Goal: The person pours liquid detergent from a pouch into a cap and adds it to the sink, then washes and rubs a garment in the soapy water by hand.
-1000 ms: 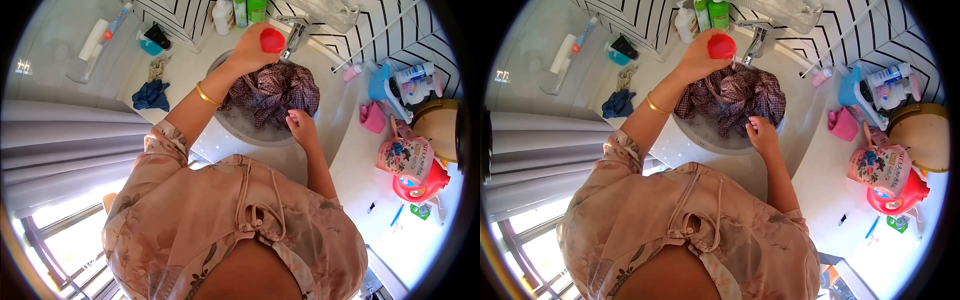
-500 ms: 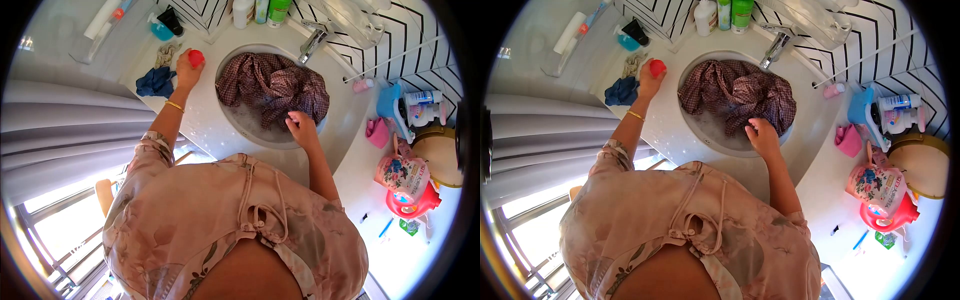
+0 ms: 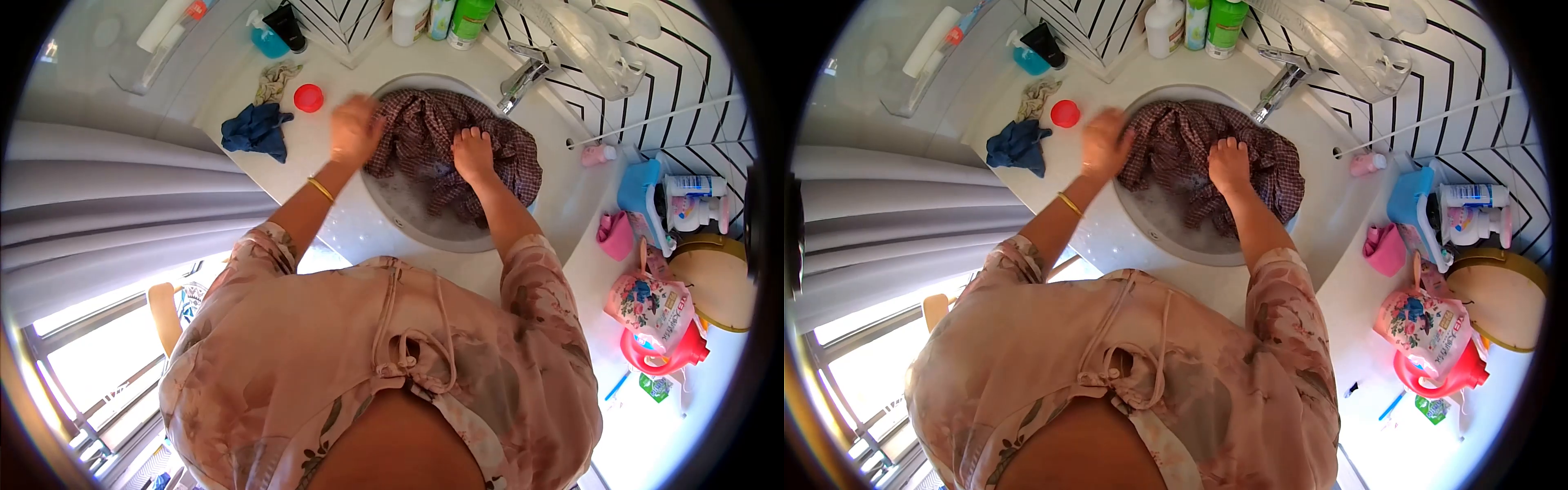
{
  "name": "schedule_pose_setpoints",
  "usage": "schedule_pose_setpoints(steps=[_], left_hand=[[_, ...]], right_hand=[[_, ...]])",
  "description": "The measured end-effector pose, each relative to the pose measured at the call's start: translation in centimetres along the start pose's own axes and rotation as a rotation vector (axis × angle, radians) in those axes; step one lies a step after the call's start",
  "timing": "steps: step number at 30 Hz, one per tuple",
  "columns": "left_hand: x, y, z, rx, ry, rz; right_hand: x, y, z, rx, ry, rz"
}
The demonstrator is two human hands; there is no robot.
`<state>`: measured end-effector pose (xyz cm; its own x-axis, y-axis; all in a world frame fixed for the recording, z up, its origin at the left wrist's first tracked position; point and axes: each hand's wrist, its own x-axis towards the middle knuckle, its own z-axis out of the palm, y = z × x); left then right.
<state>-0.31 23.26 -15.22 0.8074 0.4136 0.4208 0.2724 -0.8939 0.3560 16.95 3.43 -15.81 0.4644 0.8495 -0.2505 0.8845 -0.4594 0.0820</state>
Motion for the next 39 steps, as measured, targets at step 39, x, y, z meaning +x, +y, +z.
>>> schedule_pose_setpoints(steps=[39], left_hand=[[2.0, 14.2, 12.4, -2.125, -0.4, -1.459]], right_hand=[[-8.2, 7.1, 9.2, 1.169, 0.08, 0.713]])
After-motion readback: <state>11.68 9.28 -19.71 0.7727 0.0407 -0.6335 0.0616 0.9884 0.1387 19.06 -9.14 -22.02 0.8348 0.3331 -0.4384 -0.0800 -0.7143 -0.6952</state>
